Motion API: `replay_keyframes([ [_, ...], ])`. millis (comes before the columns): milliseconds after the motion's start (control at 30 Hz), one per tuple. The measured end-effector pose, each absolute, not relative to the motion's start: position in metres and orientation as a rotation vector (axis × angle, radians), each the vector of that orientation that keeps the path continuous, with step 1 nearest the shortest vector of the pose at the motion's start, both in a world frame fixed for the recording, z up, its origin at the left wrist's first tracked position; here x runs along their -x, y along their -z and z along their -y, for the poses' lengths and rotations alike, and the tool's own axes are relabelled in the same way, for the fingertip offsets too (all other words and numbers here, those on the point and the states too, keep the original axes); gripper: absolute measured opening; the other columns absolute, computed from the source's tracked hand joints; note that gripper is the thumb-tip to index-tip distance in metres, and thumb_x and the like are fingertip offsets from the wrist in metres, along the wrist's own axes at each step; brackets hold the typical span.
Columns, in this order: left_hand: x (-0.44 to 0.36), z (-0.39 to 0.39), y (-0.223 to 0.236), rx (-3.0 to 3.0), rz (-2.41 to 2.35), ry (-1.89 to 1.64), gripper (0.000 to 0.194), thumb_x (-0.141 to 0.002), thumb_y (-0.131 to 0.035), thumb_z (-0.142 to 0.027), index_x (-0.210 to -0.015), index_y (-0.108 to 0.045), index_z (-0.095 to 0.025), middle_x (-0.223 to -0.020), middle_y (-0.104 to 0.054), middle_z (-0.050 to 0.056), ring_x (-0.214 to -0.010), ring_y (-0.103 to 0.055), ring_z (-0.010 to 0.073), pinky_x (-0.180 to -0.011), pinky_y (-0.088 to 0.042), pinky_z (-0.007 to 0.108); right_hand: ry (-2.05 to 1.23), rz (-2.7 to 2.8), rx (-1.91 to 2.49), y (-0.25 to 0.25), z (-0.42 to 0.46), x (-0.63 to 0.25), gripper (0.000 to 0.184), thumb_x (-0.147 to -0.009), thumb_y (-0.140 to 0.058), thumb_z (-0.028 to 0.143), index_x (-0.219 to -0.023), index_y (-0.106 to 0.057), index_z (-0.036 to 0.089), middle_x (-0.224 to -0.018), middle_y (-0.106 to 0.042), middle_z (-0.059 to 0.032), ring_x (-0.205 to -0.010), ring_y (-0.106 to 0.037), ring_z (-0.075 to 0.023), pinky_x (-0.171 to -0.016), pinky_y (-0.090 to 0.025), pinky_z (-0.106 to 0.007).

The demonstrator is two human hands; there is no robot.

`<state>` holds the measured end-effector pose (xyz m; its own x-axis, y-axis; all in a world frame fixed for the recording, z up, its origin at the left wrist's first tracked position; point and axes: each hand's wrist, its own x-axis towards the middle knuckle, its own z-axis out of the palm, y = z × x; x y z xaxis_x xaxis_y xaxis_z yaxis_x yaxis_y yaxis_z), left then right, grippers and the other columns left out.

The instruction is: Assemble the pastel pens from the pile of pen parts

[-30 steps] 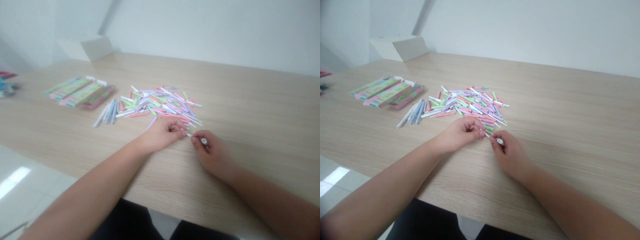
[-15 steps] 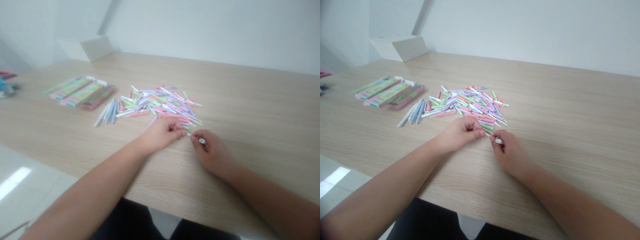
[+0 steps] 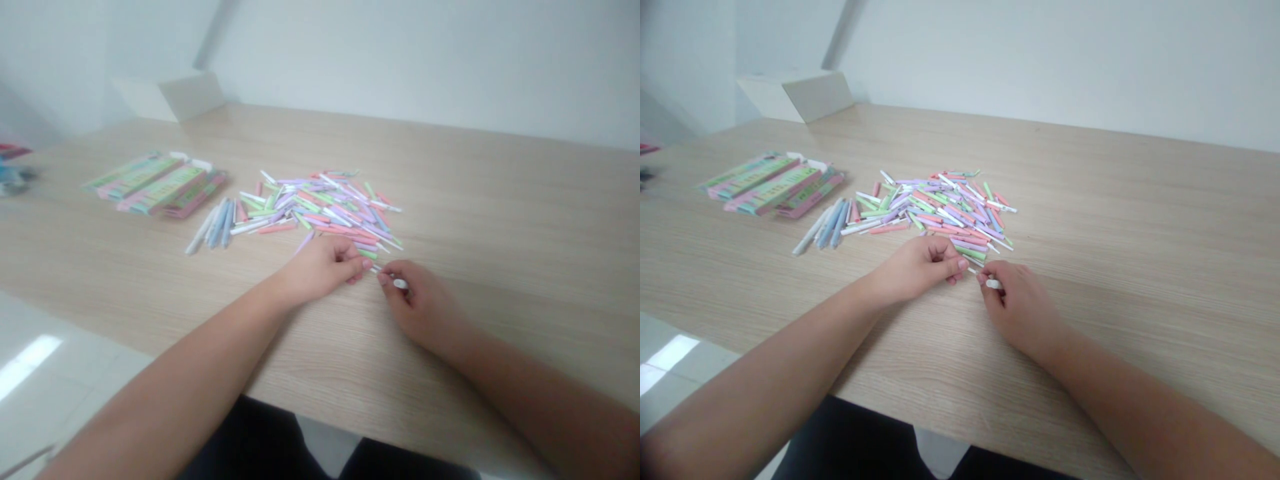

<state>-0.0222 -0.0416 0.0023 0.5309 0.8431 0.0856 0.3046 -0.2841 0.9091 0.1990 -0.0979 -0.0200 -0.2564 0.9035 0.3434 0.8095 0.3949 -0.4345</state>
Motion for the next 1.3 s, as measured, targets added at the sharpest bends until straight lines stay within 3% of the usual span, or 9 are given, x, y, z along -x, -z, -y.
replay_keyframes([
  [200,0.023,0.042,-0.006,-1.850,-0.943,-0.689,0.038,-0.094,-0.061,-0.047,-0.073,-0.066,-0.016,-0.071,-0.068,0.003,-0.066,-0.060,0.0120,-0.064,-0.043,0.026,-0.095,2.236,1.334,0.016,0.099,-0.199,0.012,-0.100,-0.052,0.026,-0.098,-0.063,0.021,-0.090,-0.072,-0.0061,-0.089,-0.065,-0.0244,-0.088,-0.046,-0.040],
  [500,0.022,0.044,-0.005,-1.837,-0.886,-0.721,0.038,-0.093,-0.062,-0.049,-0.074,-0.062,-0.016,-0.071,-0.065,0.001,-0.066,-0.056,0.0117,-0.062,-0.041,0.026,-0.286,2.135,1.438,0.018,0.102,-0.198,0.015,-0.100,-0.053,0.032,-0.099,-0.065,0.023,-0.091,-0.072,-0.0051,-0.083,-0.065,-0.0226,-0.076,-0.048,-0.035],
  [733,0.024,0.047,-0.009,-1.973,-0.945,-0.752,0.041,-0.093,-0.063,-0.049,-0.070,-0.053,-0.017,-0.064,-0.051,-0.003,-0.062,-0.045,0.0102,-0.058,-0.032,0.025,-0.356,2.134,1.452,0.018,0.101,-0.199,0.014,-0.099,-0.053,0.031,-0.099,-0.065,0.023,-0.090,-0.071,-0.0046,-0.081,-0.064,-0.0218,-0.075,-0.047,-0.034],
  [1300,0.027,0.049,-0.014,-2.096,-0.965,-0.705,0.037,-0.095,-0.059,-0.047,-0.072,-0.055,-0.018,-0.066,-0.052,-0.003,-0.064,-0.046,0.0115,-0.059,-0.031,0.026,-0.503,2.120,1.449,0.014,0.102,-0.199,0.024,-0.104,-0.046,0.037,-0.100,-0.065,0.023,-0.087,-0.072,-0.0038,-0.078,-0.065,-0.0214,-0.071,-0.048,-0.034],
])
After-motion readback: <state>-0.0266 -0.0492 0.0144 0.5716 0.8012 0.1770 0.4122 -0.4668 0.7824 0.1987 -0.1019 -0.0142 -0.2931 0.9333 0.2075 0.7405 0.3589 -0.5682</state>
